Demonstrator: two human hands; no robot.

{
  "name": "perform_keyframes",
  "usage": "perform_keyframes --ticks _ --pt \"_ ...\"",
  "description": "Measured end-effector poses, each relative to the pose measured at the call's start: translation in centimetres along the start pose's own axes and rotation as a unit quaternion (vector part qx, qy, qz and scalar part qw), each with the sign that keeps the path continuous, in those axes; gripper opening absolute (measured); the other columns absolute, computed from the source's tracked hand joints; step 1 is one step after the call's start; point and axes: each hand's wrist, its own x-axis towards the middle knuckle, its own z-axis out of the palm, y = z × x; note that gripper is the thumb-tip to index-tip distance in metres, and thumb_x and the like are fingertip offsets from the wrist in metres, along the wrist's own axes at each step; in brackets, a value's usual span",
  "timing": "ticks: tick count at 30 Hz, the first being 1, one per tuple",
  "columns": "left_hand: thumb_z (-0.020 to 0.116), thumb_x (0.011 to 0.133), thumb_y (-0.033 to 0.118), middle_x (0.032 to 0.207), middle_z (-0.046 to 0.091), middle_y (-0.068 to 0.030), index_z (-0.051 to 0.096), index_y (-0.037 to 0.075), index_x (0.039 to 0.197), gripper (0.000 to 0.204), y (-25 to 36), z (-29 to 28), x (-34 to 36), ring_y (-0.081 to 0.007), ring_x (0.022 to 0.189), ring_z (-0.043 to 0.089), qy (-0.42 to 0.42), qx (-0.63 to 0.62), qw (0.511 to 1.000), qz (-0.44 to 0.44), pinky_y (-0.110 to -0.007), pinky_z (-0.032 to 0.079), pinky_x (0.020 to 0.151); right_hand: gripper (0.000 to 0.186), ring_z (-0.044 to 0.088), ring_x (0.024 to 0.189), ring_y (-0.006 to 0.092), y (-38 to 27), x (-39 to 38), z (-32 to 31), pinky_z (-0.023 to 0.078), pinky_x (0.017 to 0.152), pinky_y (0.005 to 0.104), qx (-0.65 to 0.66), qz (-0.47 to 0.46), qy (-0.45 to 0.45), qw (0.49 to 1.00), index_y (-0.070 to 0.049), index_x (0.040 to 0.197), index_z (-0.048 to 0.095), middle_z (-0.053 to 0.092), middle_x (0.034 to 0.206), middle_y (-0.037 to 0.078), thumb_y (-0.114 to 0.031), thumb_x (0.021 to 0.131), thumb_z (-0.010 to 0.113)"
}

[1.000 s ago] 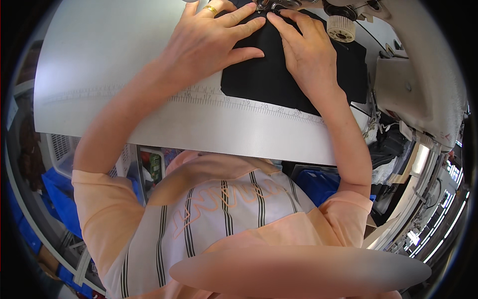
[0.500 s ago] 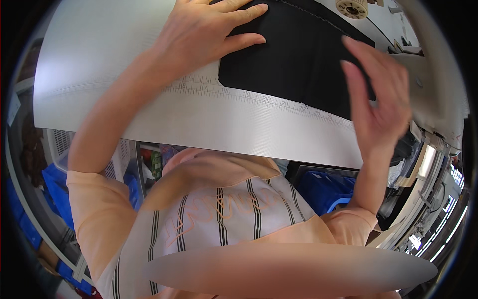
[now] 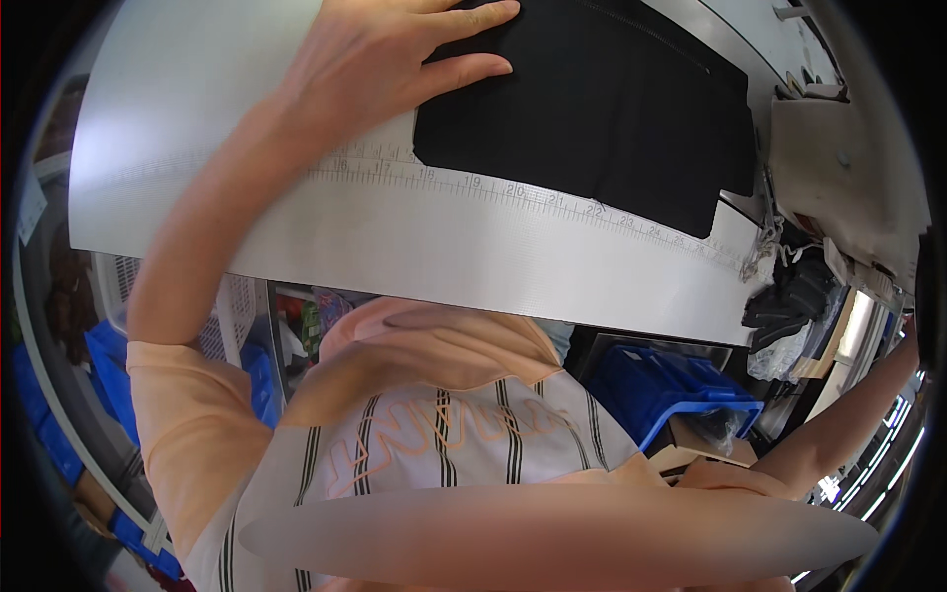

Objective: Sewing a zipper onto a piece of black fabric using an industrial sewing machine.

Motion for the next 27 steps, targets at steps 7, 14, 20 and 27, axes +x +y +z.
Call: perform_keyframes --ticks 7,14,20,27 --pt "0.073 0.081 0.039 0.127 0.062 -0.0099 0.068 0.011 0.118 0.046 0.0 0.2 0.0 -0.024 0.106 0.06 0.026 -0.021 0.999 0.0 -0.037 0.048 0.087 0.041 0.062 0.111 0.0297 0.4 3.2 0.3 0.05 0.095 0.0389 0.111 0.118 -0.011 0.987 0.005 0.129 0.052 0.061 0.126 0.019 -0.023 0.1 0.052" --pt "0.073 0.082 0.04 0.134 0.06 0.0012 0.066 0.023 0.125 0.047 -0.7 0.9 -0.3 -0.0194 0.114 0.057 0.042 0.021 0.999 0.001 -0.058 0.032 0.104 0.062 0.051 0.126 0.0333 0.9 -12.6 6.9 0.041 0.108 0.0506 0.286 0.006 0.051 0.957 -0.004 0.144 0.036 0.049 0.141 0.018 -0.048 0.103 0.027" --pt "0.075 0.08 0.034 0.125 0.062 -0.0105 0.068 0.01 0.117 0.044 0.1 -0.2 -0.1 -0.0244 0.105 0.06 0.019 -0.021 1.0 -0.009 -0.037 0.051 0.087 0.048 0.058 0.119 0.0287 -1.9 -2.5 2.7 0.047 0.101 0.04 0.079 0.178 -0.071 0.978 -0.001 0.129 0.056 0.063 0.122 0.015 -0.038 0.103 0.039" --pt "0.073 0.082 0.035 0.126 0.063 -0.0098 0.068 0.01 0.118 0.044 0.1 -0.4 0.5 -0.0237 0.105 0.059 0.016 -0.041 0.999 -0.017 -0.037 0.05 0.086 0.05 0.046 0.129 0.0361 1.4 -11.0 5.1 0.042 0.107 0.0517 0.258 -0.014 0.071 0.963 0.001 0.138 0.041 0.042 0.144 0.019 -0.033 0.103 0.03"
